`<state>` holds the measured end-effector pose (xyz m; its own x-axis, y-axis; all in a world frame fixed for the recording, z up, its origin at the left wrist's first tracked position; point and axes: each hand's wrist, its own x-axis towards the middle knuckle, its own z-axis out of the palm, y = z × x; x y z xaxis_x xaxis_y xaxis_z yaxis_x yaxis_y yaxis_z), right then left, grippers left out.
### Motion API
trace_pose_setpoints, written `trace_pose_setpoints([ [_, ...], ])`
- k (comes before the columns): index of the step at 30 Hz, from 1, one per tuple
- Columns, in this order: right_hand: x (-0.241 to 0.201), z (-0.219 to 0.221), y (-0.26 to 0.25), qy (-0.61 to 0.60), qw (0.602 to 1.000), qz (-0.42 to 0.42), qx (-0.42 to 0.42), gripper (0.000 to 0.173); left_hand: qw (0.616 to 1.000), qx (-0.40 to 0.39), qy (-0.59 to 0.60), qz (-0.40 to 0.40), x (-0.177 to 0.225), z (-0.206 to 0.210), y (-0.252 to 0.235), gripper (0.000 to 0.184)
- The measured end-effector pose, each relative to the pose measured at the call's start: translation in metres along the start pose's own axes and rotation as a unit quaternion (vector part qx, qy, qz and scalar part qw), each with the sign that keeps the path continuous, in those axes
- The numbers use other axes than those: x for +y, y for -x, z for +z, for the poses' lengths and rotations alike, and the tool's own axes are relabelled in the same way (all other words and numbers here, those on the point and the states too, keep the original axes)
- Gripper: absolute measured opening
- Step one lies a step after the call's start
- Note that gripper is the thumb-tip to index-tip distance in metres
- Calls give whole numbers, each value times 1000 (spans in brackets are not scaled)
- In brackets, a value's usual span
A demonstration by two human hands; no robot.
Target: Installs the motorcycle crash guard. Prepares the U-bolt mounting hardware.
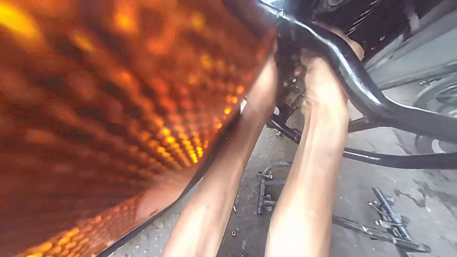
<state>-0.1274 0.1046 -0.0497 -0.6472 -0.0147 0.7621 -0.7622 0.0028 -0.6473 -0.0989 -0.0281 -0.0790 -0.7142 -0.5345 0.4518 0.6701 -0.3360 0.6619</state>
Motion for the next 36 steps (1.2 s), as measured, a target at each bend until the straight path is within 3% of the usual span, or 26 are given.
trace_pose_setpoints([
  [5, 8, -4, 7, -9, 999, -50, -15, 29, 1000, -8, -7, 22, -9, 1, -2, 48],
  [7, -39, 6, 17, -31, 999, -26, 15, 23, 999, -15, -5, 41, 8, 7, 9, 48],
  [8, -92, 10, 22, 23, 995, 97, 7, 21, 1000, -3, -4, 21, 33, 18, 24, 49],
  [10, -127, 15, 25, 51, 992, 117, -8, 22, 995, 52, 11, -86, 92, 47, 51, 49],
  [14, -120, 17, 27, 28, 999, 41, -20, 25, 994, 53, 42, -91, 106, 53, 58, 50],
  [18, -118, 11, 26, -13, 998, 53, -43, 30, 993, 33, 71, -85, 106, 50, 61, 42],
  [24, -117, 11, 27, -36, 995, 76, -50, 37, 994, -11, 98, -52, 99, 44, 65, 56],
  [36, -115, 9, 23, -61, 992, 86, -69, 34, 998, 17, 28, -57, 100, 40, 65, 58],
])
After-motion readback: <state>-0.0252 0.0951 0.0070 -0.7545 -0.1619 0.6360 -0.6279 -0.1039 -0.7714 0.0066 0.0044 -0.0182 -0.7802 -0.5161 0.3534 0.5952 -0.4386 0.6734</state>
